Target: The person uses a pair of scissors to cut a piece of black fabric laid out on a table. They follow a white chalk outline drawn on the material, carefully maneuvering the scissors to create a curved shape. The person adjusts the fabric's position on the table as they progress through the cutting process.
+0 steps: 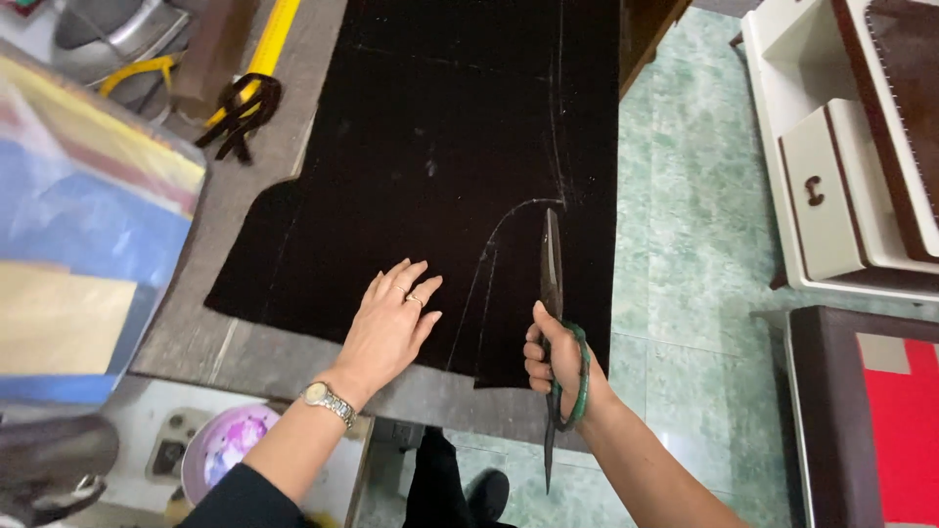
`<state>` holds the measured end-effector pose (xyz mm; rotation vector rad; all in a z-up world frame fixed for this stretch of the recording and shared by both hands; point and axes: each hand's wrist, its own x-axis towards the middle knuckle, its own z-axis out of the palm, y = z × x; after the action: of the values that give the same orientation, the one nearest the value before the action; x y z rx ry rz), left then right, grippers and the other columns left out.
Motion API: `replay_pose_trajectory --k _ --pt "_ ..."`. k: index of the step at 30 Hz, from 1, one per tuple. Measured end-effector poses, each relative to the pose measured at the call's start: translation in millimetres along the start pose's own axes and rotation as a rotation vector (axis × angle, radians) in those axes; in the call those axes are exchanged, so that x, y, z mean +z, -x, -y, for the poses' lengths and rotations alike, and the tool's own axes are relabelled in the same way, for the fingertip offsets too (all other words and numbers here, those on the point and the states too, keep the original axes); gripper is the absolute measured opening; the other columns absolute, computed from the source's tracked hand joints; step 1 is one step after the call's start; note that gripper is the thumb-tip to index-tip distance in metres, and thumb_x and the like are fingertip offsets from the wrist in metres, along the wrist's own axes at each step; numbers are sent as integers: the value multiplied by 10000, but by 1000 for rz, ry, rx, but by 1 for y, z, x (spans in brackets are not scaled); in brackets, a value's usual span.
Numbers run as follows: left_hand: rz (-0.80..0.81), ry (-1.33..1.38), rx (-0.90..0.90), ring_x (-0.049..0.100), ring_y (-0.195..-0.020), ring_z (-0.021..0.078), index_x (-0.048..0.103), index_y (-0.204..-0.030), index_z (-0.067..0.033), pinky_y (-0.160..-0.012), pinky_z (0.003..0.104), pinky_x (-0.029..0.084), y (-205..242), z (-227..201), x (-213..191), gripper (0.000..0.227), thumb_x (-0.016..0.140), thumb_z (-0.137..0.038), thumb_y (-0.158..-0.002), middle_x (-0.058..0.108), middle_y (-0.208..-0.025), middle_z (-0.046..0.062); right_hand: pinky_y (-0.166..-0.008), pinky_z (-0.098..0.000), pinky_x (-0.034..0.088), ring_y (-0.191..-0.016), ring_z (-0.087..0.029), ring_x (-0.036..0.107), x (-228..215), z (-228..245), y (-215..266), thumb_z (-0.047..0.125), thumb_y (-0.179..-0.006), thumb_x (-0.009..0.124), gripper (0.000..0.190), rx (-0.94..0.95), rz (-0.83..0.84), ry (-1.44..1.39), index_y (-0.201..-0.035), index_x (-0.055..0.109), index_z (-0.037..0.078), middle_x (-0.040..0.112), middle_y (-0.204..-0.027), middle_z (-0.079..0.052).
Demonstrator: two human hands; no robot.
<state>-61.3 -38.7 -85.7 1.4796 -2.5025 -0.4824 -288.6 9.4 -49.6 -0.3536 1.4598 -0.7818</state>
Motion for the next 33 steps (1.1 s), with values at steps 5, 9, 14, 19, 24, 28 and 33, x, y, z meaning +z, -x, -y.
replay_pose_trajectory --k 5,9,14,19,24,28,33 --pt "-123 -11 221 480 -1146 248 586 -1122 -137 -1002 439 381 33 -10 23 299 605 -323 -889 509 -1131 40 -351 -243 269 -417 -89 300 0 -24 17 467 -1002 464 410 16 39 -1 -828 459 96 338 -605 19" --pt "-102 -45 462 503 -946 222 536 -879 -117 -881 368 424 44 -19 36 157 592 -264 -867 498 -954 25 -357 -256 287 -423 -93 315 -7 -43 21 493 -1003 448 431 -6 63 61 -850 468 91 355 -606 6" --pt "-61 -89 533 484 -895 223 511 -881 -104 -826 354 432 35 -19 38 163 609 -211 -807 481 -930 25 -376 -268 291 -445 -94 312 -12 -52 35 489 -1021 417 439 -13 50 82 -868 481 83 355 -623 1" --pt "-32 -198 534 487 -846 202 609 -1051 -107 -747 341 442 32 -18 42 320 646 -85 -734 556 -957 27 -380 -262 187 -438 -94 211 -10 -56 44 488 -960 528 435 75 -35 20 -741 476 115 334 -585 14" --pt "-107 -95 490 476 -759 161 590 -982 -141 -662 309 419 28 -15 46 194 604 -38 -818 551 -818 -30 -371 -265 169 -429 -99 207 -6 -60 48 465 -965 532 435 67 -81 -38 -736 467 101 319 -569 3" --pt "-182 -49 503 519 -754 168 630 -989 -121 -650 312 441 27 -14 41 162 613 -49 -845 601 -804 -13 -378 -275 169 -439 -111 200 3 -57 55 460 -975 520 435 83 -136 -7 -749 466 92 319 -586 -12" --pt "-100 46 452 496 -726 166 597 -1001 -119 -642 314 430 26 -12 40 187 599 -18 -844 581 -743 -27 -403 -292 185 -456 -114 189 6 -66 51 469 -974 527 424 137 -126 -30 -784 473 94 305 -591 -3"
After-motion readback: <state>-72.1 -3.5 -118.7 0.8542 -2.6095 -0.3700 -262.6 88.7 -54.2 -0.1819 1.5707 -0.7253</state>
